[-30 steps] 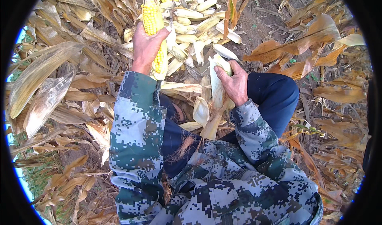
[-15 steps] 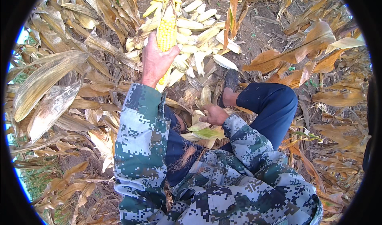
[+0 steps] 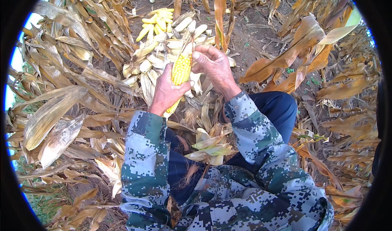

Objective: The person sits on the ground in a cornfield and shucks corn cobs by hand. They peel back the husks to reveal the kernels and place the shucked corn into a growing pile.

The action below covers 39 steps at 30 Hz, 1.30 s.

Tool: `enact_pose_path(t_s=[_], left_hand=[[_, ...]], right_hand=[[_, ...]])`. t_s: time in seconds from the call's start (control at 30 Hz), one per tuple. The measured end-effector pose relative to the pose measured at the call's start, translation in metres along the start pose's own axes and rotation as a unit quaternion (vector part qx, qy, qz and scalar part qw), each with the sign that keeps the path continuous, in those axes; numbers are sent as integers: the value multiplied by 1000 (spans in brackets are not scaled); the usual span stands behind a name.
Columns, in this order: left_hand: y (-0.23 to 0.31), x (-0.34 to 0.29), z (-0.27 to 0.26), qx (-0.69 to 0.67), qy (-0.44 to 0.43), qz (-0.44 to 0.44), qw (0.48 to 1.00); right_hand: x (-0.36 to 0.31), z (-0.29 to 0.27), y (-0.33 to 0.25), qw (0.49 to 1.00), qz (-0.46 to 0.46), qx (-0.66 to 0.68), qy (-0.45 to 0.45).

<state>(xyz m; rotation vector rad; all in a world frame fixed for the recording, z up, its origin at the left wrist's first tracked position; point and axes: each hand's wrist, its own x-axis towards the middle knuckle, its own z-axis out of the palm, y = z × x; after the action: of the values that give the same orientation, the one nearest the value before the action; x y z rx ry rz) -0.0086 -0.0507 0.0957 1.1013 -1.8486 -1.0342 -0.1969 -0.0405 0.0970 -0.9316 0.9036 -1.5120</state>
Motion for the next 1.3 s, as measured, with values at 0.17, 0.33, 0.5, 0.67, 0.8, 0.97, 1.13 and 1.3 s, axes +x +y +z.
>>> enact_pose_path(t_s=[0.17, 0.33, 0.5, 0.67, 0.8, 0.97, 1.13, 1.3], left_hand=[[-8, 1, 34, -88, 7, -21, 996], [-10, -4, 50, -197, -71, -36, 977], [-14, -4, 52, -191, -101, -58, 975], [-8, -6, 47, -185, -107, -90, 973], [-2, -7, 48, -212, -105, -85, 968], [-7, -5, 47, -192, -117, -98, 969], [-20, -2, 45, -106, -111, -48, 987], [-17, -1, 49, -166, -121, -39, 978]], right_hand=[[10, -8, 0, 999, -22, 27, -10], [0, -36, -1, 999, 12, 18, -39], [-7, -53, 1, 998, 45, 15, -30], [-12, -50, 4, 999, 33, 30, -25], [-14, -50, 4, 998, 40, 39, -18], [-12, -53, 7, 998, 51, 45, 7], [-11, -47, 10, 999, 28, -5, 46], [-12, -46, 15, 996, 27, 54, 70]])
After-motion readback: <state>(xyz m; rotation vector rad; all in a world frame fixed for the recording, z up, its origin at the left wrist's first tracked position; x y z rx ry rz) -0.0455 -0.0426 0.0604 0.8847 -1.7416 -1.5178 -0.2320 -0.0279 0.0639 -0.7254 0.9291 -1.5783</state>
